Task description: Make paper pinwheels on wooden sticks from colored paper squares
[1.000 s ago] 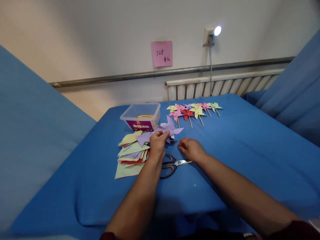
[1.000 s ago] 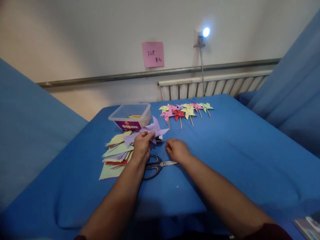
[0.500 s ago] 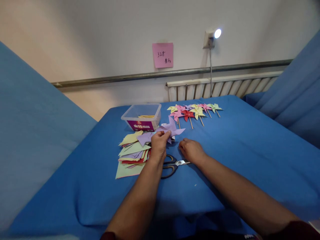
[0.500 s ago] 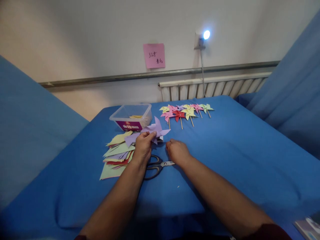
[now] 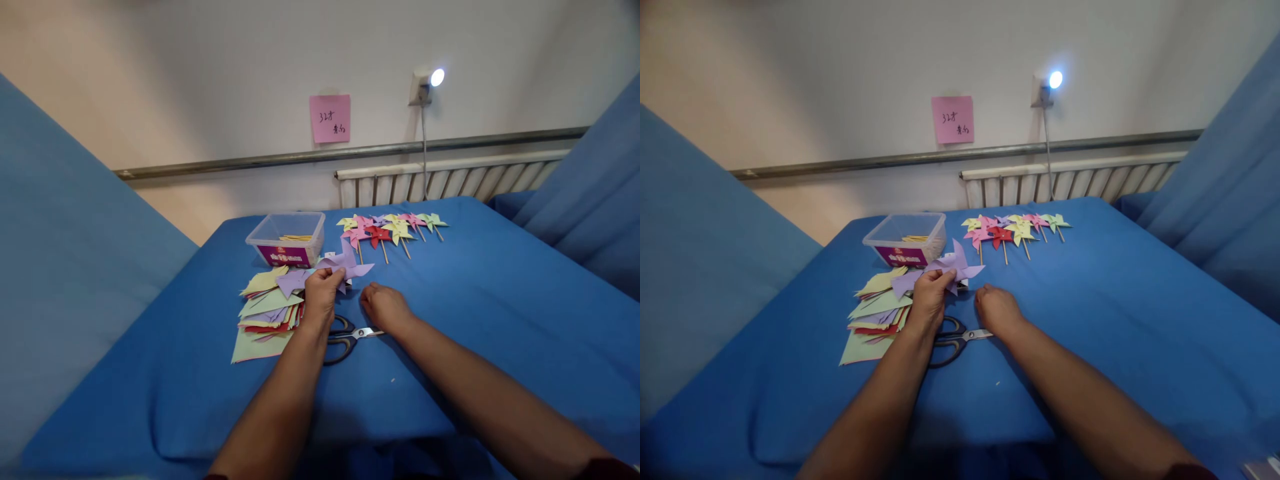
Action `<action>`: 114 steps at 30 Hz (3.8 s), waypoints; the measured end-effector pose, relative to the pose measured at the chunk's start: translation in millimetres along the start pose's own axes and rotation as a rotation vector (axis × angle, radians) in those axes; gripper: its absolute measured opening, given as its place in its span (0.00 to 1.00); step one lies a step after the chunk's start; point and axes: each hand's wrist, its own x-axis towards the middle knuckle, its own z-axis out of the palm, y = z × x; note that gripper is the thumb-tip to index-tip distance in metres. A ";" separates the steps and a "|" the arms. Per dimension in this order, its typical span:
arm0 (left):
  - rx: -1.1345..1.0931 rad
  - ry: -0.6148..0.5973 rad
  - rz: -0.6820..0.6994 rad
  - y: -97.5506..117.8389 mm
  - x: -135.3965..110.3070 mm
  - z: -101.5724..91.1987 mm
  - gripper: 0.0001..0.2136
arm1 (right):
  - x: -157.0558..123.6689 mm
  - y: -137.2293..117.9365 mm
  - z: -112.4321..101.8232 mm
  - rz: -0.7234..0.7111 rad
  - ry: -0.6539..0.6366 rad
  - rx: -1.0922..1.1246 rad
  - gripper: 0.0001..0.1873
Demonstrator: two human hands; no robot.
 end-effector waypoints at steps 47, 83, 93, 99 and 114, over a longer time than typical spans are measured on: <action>0.295 -0.091 -0.008 8.4 -30.1 24.2 0.13 | -7.5 17.5 -16.1 0.031 0.567 0.923 0.07; 0.488 -0.120 0.149 2.4 -29.2 20.4 0.11 | -8.9 14.0 -21.2 0.068 0.579 0.936 0.07; 0.491 -0.115 0.167 8.7 -34.5 23.7 0.09 | -8.8 12.5 -19.9 0.111 0.546 0.987 0.07; 0.495 -0.107 0.186 7.2 -35.2 23.4 0.07 | -8.9 11.4 -18.6 0.119 0.538 0.996 0.08; 0.533 -0.092 0.245 7.9 -35.9 23.7 0.06 | -8.0 12.6 -19.5 0.100 0.543 0.985 0.08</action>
